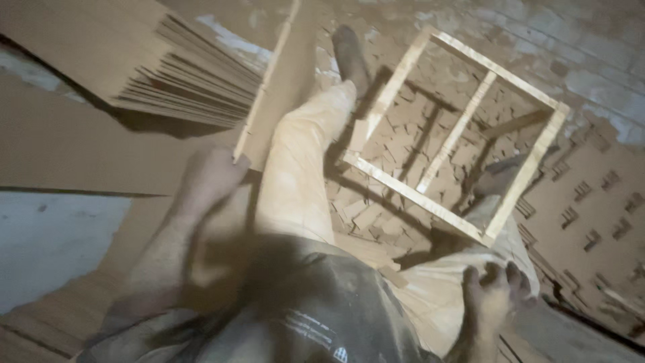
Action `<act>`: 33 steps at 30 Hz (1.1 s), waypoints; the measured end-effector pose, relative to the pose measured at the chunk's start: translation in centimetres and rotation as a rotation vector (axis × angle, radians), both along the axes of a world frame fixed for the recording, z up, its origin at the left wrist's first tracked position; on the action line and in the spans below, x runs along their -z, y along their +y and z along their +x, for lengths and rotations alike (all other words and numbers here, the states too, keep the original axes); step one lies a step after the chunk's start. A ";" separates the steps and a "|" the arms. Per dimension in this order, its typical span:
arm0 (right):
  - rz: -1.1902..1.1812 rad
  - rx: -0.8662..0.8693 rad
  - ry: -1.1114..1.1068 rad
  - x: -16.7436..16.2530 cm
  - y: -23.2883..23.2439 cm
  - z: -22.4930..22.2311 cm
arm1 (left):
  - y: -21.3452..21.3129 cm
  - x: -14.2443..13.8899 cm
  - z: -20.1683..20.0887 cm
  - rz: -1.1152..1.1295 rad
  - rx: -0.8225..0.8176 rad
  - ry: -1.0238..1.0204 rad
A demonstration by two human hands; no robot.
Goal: The person sits on the floor with a plywood panel on their lap and cuts slots and rectangular openings into it using an angle grinder. They rotate and reposition the panel between cuts, break out cut pieces by hand, then set the panel aside and begin cutting another panel.
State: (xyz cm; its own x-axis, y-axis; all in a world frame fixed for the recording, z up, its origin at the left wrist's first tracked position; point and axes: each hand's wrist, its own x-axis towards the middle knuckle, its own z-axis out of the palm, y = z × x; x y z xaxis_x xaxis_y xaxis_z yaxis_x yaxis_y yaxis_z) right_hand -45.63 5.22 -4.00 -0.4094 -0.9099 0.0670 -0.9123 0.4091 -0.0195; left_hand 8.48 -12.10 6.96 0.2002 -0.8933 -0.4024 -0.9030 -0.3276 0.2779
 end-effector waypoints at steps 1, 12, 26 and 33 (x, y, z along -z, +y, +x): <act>-0.161 0.155 -0.502 -0.5 -0.7 1.0 | -0.2 -0.2 0.1 -0.049 0.059 -0.030; 0.047 -0.502 -0.863 -3.5 -16.4 18.3 | -15.4 -2.9 -2.6 -0.141 0.180 -0.084; -0.112 -0.515 -0.764 -0.4 -11.8 14.9 | -22.6 -2.6 -6.4 -0.547 0.285 0.023; -0.307 -0.347 -0.771 -1.7 -9.3 8.5 | -20.5 -5.8 -6.5 -0.439 0.345 -0.204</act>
